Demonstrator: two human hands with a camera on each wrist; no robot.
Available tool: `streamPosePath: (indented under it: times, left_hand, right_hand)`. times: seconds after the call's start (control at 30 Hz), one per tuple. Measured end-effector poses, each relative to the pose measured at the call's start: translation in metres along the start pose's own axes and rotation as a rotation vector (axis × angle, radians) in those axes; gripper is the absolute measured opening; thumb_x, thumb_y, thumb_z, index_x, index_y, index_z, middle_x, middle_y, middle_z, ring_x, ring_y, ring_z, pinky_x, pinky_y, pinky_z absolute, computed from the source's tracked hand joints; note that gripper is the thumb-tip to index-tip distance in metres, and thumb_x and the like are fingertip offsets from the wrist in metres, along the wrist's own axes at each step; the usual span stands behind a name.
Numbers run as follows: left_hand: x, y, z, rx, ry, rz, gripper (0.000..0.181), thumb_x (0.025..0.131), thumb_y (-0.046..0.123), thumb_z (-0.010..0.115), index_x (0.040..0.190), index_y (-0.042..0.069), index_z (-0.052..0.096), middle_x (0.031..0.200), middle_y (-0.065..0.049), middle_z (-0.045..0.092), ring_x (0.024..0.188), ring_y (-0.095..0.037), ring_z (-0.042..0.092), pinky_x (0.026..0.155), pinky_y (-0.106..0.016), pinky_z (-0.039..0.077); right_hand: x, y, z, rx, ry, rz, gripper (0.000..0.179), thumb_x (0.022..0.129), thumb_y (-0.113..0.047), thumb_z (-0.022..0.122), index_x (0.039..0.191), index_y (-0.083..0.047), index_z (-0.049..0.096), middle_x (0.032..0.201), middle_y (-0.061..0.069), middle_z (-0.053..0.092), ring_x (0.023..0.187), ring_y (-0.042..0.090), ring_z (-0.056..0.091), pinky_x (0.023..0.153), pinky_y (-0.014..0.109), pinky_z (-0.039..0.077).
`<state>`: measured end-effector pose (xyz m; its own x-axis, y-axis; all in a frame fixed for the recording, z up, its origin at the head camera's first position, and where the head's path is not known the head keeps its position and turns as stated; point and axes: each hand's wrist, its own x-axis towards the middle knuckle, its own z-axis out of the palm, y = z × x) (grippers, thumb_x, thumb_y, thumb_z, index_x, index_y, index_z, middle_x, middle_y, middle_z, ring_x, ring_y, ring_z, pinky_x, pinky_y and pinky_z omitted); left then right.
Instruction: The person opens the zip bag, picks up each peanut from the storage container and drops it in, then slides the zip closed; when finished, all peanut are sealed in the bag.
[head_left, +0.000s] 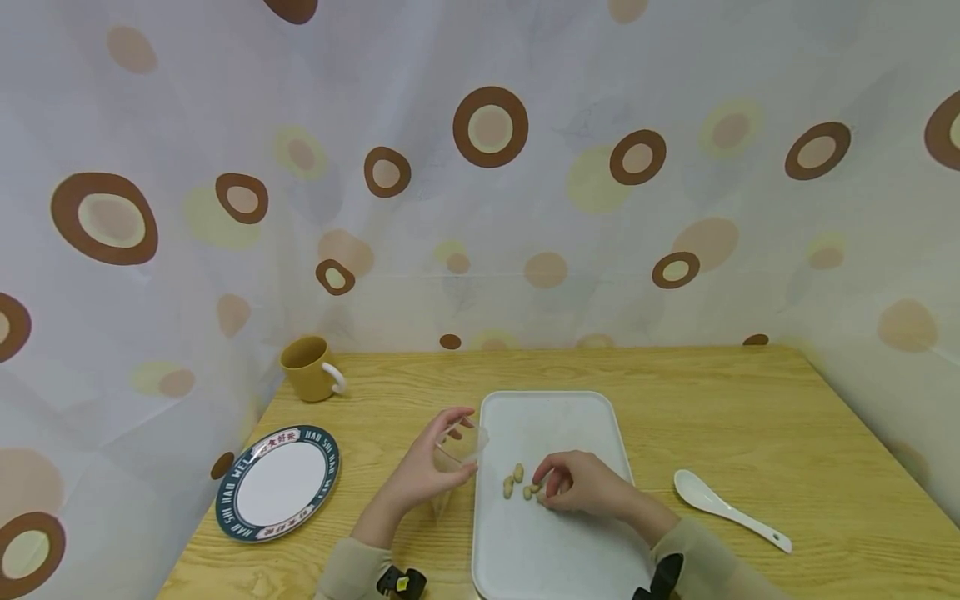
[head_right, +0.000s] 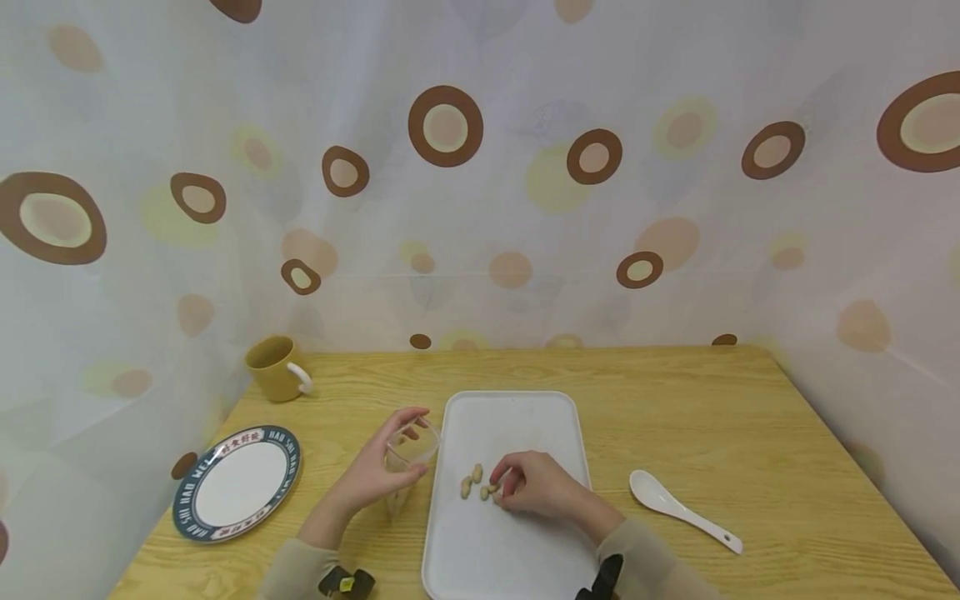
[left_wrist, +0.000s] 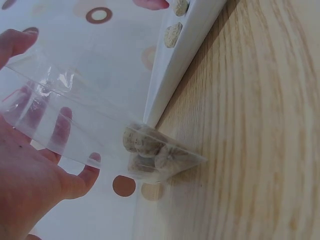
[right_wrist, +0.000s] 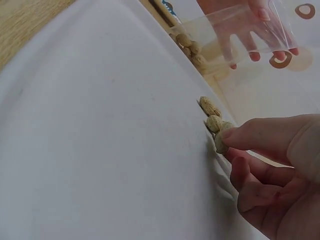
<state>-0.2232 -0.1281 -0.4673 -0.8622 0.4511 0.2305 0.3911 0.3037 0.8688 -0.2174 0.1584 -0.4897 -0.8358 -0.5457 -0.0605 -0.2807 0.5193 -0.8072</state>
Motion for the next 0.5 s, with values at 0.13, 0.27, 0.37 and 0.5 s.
streamPosePath:
  times: [0.13,0.27,0.37,0.5]
  left_hand:
    - [0.000,-0.001,0.001,-0.009,-0.001,0.012,0.070,0.083,0.004,0.075,0.144,0.007,0.042,0.133,-0.013,0.054,0.118,-0.041,0.046,0.101,-0.056,0.037]
    - [0.000,-0.001,0.002,-0.010,-0.003,0.022,0.070,0.083,0.003,0.075,0.144,0.008,0.041,0.134,-0.013,0.053,0.118,-0.041,0.046,0.101,-0.056,0.037]
    - [0.000,-0.001,0.002,-0.009,-0.001,0.025,0.070,0.083,0.003,0.075,0.144,0.009,0.042,0.134,-0.013,0.054,0.118,-0.040,0.047,0.101,-0.056,0.037]
    - [0.001,0.000,0.002,0.000,0.000,0.025,0.070,0.083,0.005,0.076,0.144,0.009,0.042,0.133,-0.013,0.054,0.117,-0.040,0.047,0.102,-0.057,0.037]
  right_hand:
    - [0.000,-0.003,-0.005,-0.002,0.003,0.019,0.022,0.082,-0.008,0.076,0.103,-0.008,0.070,0.077,-0.003,0.064,0.062,0.006,0.055,0.058,0.021,0.046]
    - [0.002,-0.007,-0.013,-0.036,0.028,0.013,0.024,0.084,-0.004,0.071,0.108,-0.008,0.072,0.080,-0.004,0.063,0.064,0.007,0.055,0.059,0.022,0.046]
    - [0.003,-0.010,-0.019,-0.055,0.045,-0.018,0.022,0.086,-0.004,0.067,0.107,-0.007,0.073,0.082,-0.004,0.063,0.068,0.006,0.055,0.062,0.022,0.047]
    - [0.004,-0.014,-0.026,-0.021,0.064,-0.033,0.018,0.088,-0.005,0.066,0.104,-0.005,0.073,0.085,-0.002,0.064,0.074,0.008,0.055,0.067,0.021,0.048]
